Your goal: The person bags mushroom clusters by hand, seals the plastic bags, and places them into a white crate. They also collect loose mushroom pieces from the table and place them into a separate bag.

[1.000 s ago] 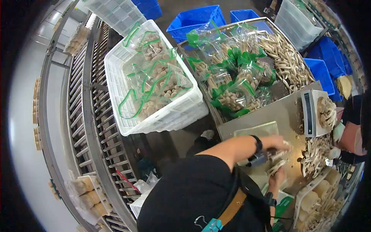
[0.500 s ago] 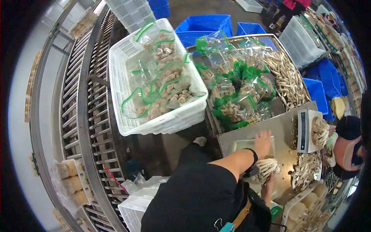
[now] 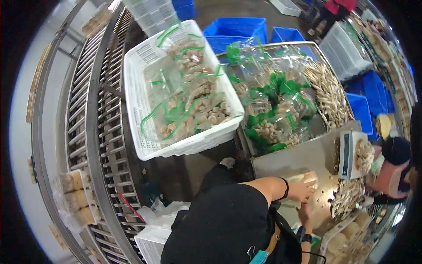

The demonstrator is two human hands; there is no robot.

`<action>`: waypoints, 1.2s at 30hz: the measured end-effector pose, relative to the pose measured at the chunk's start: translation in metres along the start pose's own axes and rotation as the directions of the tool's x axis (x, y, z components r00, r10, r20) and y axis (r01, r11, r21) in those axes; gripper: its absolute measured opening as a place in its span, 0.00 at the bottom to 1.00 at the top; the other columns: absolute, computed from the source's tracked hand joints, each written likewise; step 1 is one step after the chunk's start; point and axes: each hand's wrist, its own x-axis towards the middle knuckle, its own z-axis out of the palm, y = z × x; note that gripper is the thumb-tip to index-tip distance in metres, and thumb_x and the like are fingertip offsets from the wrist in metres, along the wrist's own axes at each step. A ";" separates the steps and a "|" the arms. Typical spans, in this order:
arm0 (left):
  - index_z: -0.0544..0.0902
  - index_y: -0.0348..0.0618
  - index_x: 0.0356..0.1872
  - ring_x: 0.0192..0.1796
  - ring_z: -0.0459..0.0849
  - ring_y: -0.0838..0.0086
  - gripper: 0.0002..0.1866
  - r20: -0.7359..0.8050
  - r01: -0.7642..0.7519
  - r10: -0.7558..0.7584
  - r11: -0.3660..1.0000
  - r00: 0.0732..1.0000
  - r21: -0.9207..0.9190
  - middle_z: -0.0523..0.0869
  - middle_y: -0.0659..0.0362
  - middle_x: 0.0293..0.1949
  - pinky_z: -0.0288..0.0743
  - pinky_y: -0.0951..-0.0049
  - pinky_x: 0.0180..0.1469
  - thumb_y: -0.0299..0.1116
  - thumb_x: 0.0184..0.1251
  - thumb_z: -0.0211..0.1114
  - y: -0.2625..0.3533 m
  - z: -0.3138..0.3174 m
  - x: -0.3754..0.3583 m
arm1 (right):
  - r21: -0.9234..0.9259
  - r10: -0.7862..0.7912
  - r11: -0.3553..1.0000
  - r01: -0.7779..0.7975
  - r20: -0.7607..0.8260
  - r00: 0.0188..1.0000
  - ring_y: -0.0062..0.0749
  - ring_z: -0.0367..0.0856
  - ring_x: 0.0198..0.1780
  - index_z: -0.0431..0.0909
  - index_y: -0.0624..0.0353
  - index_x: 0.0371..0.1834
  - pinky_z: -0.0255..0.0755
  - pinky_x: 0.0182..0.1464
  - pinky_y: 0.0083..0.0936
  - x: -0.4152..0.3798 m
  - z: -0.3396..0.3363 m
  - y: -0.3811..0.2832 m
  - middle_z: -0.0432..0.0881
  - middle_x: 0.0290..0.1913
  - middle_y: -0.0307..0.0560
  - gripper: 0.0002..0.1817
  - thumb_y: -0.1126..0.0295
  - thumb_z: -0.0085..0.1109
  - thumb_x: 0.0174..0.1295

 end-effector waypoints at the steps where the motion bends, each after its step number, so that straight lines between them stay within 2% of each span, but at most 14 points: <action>1: 0.69 0.46 0.61 0.73 0.44 0.51 0.30 0.021 -0.033 0.034 0.999 0.999 -0.018 0.61 0.57 0.69 0.35 0.35 0.67 0.50 0.60 0.54 -0.007 0.017 -0.003 | -0.193 0.038 0.981 -0.029 0.045 0.998 0.42 0.61 0.64 0.48 0.63 0.69 0.53 0.65 0.34 -0.015 -0.003 -0.010 0.62 0.66 0.51 0.39 0.55 0.55 0.62; 4: 0.72 0.48 0.59 0.70 0.52 0.47 0.29 -0.066 -0.061 0.069 0.991 0.995 0.116 0.68 0.55 0.64 0.36 0.32 0.66 0.50 0.57 0.57 -0.004 0.021 0.005 | -0.647 -0.385 0.748 0.151 -0.237 0.892 0.41 0.76 0.52 0.68 0.56 0.61 0.68 0.52 0.36 -0.003 -0.076 0.042 0.76 0.54 0.53 0.26 0.61 0.56 0.59; 5: 0.68 0.49 0.62 0.72 0.48 0.46 0.34 0.063 0.104 -0.106 0.994 0.992 0.032 0.63 0.57 0.67 0.42 0.31 0.64 0.52 0.55 0.58 0.002 0.008 0.002 | -0.869 -0.733 0.490 0.068 -0.369 0.572 0.44 0.78 0.47 0.69 0.63 0.58 0.71 0.47 0.33 0.000 -0.096 0.082 0.80 0.44 0.53 0.29 0.65 0.63 0.53; 6: 0.73 0.51 0.58 0.70 0.52 0.44 0.29 -0.016 0.073 -0.073 0.997 0.997 -0.012 0.65 0.55 0.65 0.48 0.29 0.61 0.50 0.54 0.60 0.000 0.013 0.002 | -0.372 -0.290 0.922 0.107 -0.478 0.829 0.47 0.77 0.49 0.67 0.67 0.57 0.70 0.50 0.37 -0.029 -0.063 0.058 0.79 0.47 0.56 0.32 0.67 0.66 0.49; 14: 0.67 0.56 0.65 0.74 0.40 0.55 0.30 0.366 0.152 -0.247 0.951 0.897 0.270 0.53 0.67 0.72 0.35 0.24 0.61 0.58 0.66 0.43 0.033 -0.035 0.017 | -0.168 -0.113 0.986 -0.004 -0.682 0.722 0.32 0.78 0.34 0.81 0.64 0.35 0.69 0.35 0.28 -0.048 -0.018 0.031 0.81 0.29 0.49 0.15 0.64 0.62 0.48; 16: 0.63 0.59 0.67 0.74 0.40 0.53 0.28 0.374 0.191 -0.314 0.924 0.873 0.331 0.53 0.67 0.72 0.36 0.26 0.62 0.56 0.69 0.40 0.035 -0.035 0.018 | -0.615 -0.632 0.702 -0.358 -0.770 0.085 0.29 0.79 0.36 0.78 0.66 0.37 0.72 0.39 0.28 -0.019 -0.032 0.066 0.81 0.31 0.50 0.18 0.64 0.65 0.47; 17: 0.63 0.59 0.67 0.74 0.40 0.53 0.28 0.383 0.168 -0.293 0.930 0.876 0.327 0.53 0.67 0.72 0.36 0.26 0.62 0.56 0.69 0.40 0.034 -0.033 0.020 | -0.599 -0.622 0.712 -0.365 -0.780 0.066 0.29 0.79 0.36 0.78 0.66 0.37 0.72 0.39 0.28 -0.025 -0.036 0.066 0.81 0.31 0.50 0.18 0.64 0.65 0.47; 22: 0.63 0.53 0.67 0.74 0.38 0.53 0.30 0.370 0.220 -0.303 0.943 0.878 0.251 0.54 0.68 0.72 0.31 0.25 0.62 0.56 0.69 0.40 0.030 -0.033 0.018 | -0.194 0.041 0.959 -0.205 -0.622 0.782 0.45 0.81 0.39 0.79 0.63 0.47 0.74 0.46 0.33 -0.079 -0.024 0.013 0.82 0.41 0.58 0.25 0.59 0.65 0.47; 24: 0.59 0.53 0.68 0.74 0.39 0.53 0.31 0.415 0.264 -0.344 0.935 0.842 0.238 0.53 0.64 0.72 0.35 0.26 0.62 0.57 0.69 0.40 0.025 -0.027 0.026 | 0.262 -0.096 0.938 0.228 -0.435 0.895 0.46 0.79 0.44 0.80 0.61 0.47 0.72 0.50 0.33 -0.079 0.003 -0.001 0.80 0.47 0.58 0.21 0.59 0.59 0.54; 26: 0.56 0.53 0.70 0.74 0.40 0.53 0.32 0.471 0.298 -0.372 0.927 0.800 0.228 0.53 0.61 0.72 0.39 0.27 0.62 0.57 0.69 0.40 0.023 -0.034 0.027 | -0.387 -0.502 0.852 0.353 -0.413 0.760 0.44 0.67 0.62 0.80 0.60 0.46 0.61 0.62 0.41 -0.048 0.053 -0.002 0.71 0.60 0.54 0.18 0.60 0.51 0.61; 28: 0.56 0.59 0.70 0.72 0.51 0.56 0.34 0.736 0.760 -0.398 -0.132 0.548 -0.637 0.53 0.58 0.71 0.55 0.46 0.65 0.60 0.66 0.44 0.022 -0.070 0.042 | -0.693 -0.438 0.719 0.050 -0.397 0.806 0.45 0.50 0.71 0.76 0.57 0.54 0.47 0.67 0.54 -0.036 0.113 -0.016 0.54 0.71 0.52 0.23 0.54 0.49 0.62; 30: 0.50 0.54 0.72 0.67 0.60 0.59 0.39 0.569 0.619 -0.474 -0.063 0.672 -0.783 0.54 0.55 0.70 0.66 0.59 0.59 0.53 0.64 0.56 0.017 -0.074 0.029 | -0.794 -0.590 0.608 0.023 -0.432 0.682 0.54 0.43 0.72 0.75 0.54 0.55 0.39 0.67 0.62 -0.040 0.141 -0.006 0.50 0.73 0.51 0.22 0.55 0.46 0.63; 32: 0.53 0.42 0.69 0.55 0.74 0.60 0.45 0.161 0.506 -0.527 0.620 0.835 -0.599 0.69 0.48 0.61 0.70 0.63 0.53 0.45 0.55 0.69 -0.010 -0.052 0.004 | -0.847 -0.640 0.532 0.018 -0.388 0.663 0.55 0.47 0.71 0.74 0.53 0.57 0.44 0.66 0.58 -0.050 0.142 -0.003 0.52 0.72 0.51 0.22 0.55 0.47 0.63; 36: 0.68 0.34 0.52 0.34 0.78 0.71 0.31 0.408 0.713 -0.611 0.413 0.678 -0.566 0.78 0.53 0.39 0.71 0.72 0.32 0.35 0.50 0.73 -0.024 -0.042 0.008 | -0.367 -0.392 0.882 0.296 -0.219 0.894 0.57 0.61 0.65 0.70 0.51 0.60 0.62 0.61 0.44 -0.081 0.092 0.006 0.61 0.68 0.52 0.23 0.60 0.51 0.61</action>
